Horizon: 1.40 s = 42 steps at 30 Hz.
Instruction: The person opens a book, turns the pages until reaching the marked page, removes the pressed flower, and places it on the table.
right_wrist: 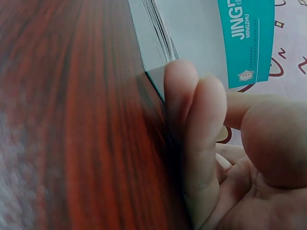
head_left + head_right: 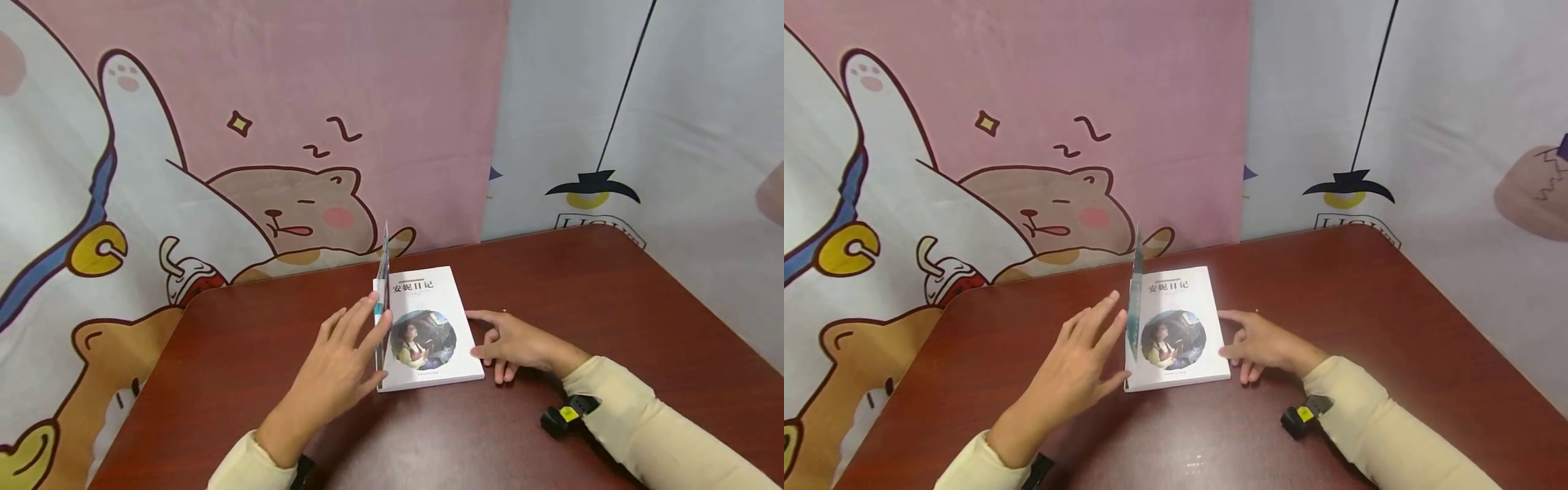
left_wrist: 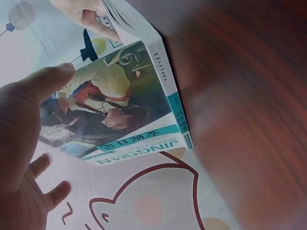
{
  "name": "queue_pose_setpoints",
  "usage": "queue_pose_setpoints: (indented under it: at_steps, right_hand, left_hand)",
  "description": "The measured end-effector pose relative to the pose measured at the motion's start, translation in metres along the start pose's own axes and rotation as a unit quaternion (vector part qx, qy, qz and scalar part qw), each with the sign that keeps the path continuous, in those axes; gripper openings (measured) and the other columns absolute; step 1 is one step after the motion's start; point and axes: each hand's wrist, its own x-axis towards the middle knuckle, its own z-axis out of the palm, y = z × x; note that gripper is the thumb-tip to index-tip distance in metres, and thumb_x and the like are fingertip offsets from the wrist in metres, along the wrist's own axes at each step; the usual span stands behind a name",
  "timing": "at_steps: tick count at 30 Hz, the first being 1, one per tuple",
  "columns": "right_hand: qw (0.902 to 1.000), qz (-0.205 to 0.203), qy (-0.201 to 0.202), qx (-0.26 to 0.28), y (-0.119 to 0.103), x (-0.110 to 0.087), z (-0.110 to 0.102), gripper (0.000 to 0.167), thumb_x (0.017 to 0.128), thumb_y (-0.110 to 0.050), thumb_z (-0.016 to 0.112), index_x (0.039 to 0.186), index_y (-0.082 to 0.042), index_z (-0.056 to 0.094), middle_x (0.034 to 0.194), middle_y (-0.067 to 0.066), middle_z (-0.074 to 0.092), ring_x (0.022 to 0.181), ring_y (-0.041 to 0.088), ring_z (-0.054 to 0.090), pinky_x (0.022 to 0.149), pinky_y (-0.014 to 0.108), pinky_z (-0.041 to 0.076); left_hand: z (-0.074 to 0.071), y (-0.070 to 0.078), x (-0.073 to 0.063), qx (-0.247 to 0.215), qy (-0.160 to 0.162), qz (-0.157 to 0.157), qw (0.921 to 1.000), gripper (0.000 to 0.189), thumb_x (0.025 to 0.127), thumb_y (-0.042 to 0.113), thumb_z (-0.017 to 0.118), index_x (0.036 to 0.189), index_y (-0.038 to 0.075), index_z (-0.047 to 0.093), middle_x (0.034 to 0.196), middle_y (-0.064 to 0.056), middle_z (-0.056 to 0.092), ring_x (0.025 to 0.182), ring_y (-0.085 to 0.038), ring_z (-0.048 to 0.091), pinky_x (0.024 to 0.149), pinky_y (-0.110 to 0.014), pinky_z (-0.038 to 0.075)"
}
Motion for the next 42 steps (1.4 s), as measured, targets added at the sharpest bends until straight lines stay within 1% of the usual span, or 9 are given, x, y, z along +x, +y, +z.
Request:
queue_pose_setpoints:
  at_steps: [3, 6, 9, 13, 16, 19, 27, 34, 42]
  right_hand:
    - [1.0000, 0.000, 0.000, -0.001, 0.000, 0.000, -0.001, 0.084, 0.093, -0.018, 0.072, 0.158, -0.008, 0.020, 0.074, 0.013, 0.061, 0.048, 0.020, 0.066, 0.044, 0.035, 0.054]
    - [1.0000, -0.002, -0.001, 0.000, 0.001, 0.000, -0.001, 0.084, 0.093, -0.018, 0.072, 0.158, -0.008, 0.020, 0.074, 0.013, 0.061, 0.048, 0.020, 0.066, 0.044, 0.035, 0.054]
    - [1.0000, -0.001, -0.002, 0.002, 0.002, 0.000, -0.002, 0.085, 0.093, -0.018, 0.071, 0.158, -0.008, 0.019, 0.074, 0.012, 0.060, 0.048, 0.020, 0.066, 0.044, 0.035, 0.054]
    - [1.0000, -0.001, -0.002, 0.002, 0.003, 0.000, -0.002, 0.084, 0.093, -0.018, 0.071, 0.158, -0.007, 0.019, 0.074, 0.012, 0.060, 0.048, 0.020, 0.067, 0.044, 0.035, 0.055]
    - [1.0000, -0.002, 0.000, 0.000, 0.003, 0.000, -0.002, 0.084, 0.093, -0.018, 0.071, 0.158, -0.007, 0.020, 0.074, 0.013, 0.061, 0.048, 0.020, 0.067, 0.044, 0.036, 0.055]
    - [1.0000, -0.002, -0.001, -0.003, 0.003, 0.000, -0.002, 0.084, 0.093, -0.019, 0.071, 0.158, -0.007, 0.020, 0.074, 0.013, 0.061, 0.048, 0.020, 0.067, 0.045, 0.037, 0.055]
    - [1.0000, -0.001, -0.002, -0.002, 0.002, 0.001, -0.003, 0.084, 0.093, -0.019, 0.072, 0.158, -0.008, 0.020, 0.074, 0.013, 0.061, 0.048, 0.021, 0.067, 0.045, 0.037, 0.055]
    - [1.0000, 0.002, -0.004, -0.002, 0.001, 0.001, -0.003, 0.084, 0.093, -0.019, 0.072, 0.158, -0.009, 0.020, 0.074, 0.013, 0.061, 0.049, 0.021, 0.067, 0.045, 0.037, 0.055]
    - [1.0000, 0.002, -0.005, -0.005, 0.001, 0.002, -0.003, 0.084, 0.093, -0.019, 0.072, 0.158, -0.008, 0.020, 0.074, 0.012, 0.061, 0.049, 0.021, 0.067, 0.045, 0.036, 0.055]
  left_hand:
    - [0.000, -0.002, 0.000, 0.015, 0.028, 0.030, 0.9990, 0.095, 0.067, 0.041, 0.090, 0.148, 0.022, 0.044, 0.163, -0.019, 0.027, 0.147, -0.035, 0.034, 0.114, -0.055, 0.034]
    - [-0.003, -0.003, 0.000, 0.037, 0.037, 0.058, 0.9969, 0.097, 0.067, 0.039, 0.091, 0.150, 0.028, 0.042, 0.163, -0.019, 0.028, 0.149, -0.037, 0.029, 0.118, -0.057, 0.027]
    - [-0.007, -0.004, 0.000, 0.054, 0.032, 0.077, 0.9951, 0.102, 0.067, 0.040, 0.092, 0.153, 0.030, 0.039, 0.163, -0.017, 0.027, 0.150, -0.038, 0.029, 0.120, -0.060, 0.022]
    - [-0.013, -0.004, 0.001, 0.061, 0.016, 0.084, 0.9944, 0.105, 0.067, 0.042, 0.092, 0.155, 0.030, 0.037, 0.164, -0.015, 0.025, 0.149, -0.038, 0.030, 0.120, -0.062, 0.019]
    - [-0.017, -0.006, 0.000, 0.068, 0.001, 0.080, 0.9945, 0.102, 0.069, 0.046, 0.090, 0.155, 0.030, 0.037, 0.165, -0.013, 0.025, 0.151, -0.036, 0.028, 0.121, -0.063, 0.017]
    - [-0.018, -0.010, -0.004, 0.076, -0.001, 0.070, 0.9946, 0.096, 0.070, 0.048, 0.088, 0.153, 0.028, 0.042, 0.164, -0.011, 0.030, 0.151, -0.033, 0.028, 0.120, -0.064, 0.017]
    - [-0.022, -0.019, -0.015, 0.084, 0.011, 0.044, 0.9954, 0.079, 0.071, 0.049, 0.087, 0.141, 0.024, 0.058, 0.152, -0.010, 0.049, 0.144, -0.031, 0.041, 0.118, -0.065, 0.021]
    - [-0.026, -0.027, -0.025, 0.086, 0.007, 0.022, 0.9961, 0.069, 0.070, 0.051, 0.087, 0.130, 0.021, 0.067, 0.142, -0.011, 0.058, 0.136, -0.033, 0.049, 0.117, -0.064, 0.024]
    - [-0.023, -0.034, -0.037, 0.081, 0.004, 0.002, 0.9967, 0.062, 0.071, 0.052, 0.086, 0.121, 0.019, 0.072, 0.134, -0.010, 0.064, 0.129, -0.033, 0.054, 0.112, -0.061, 0.033]
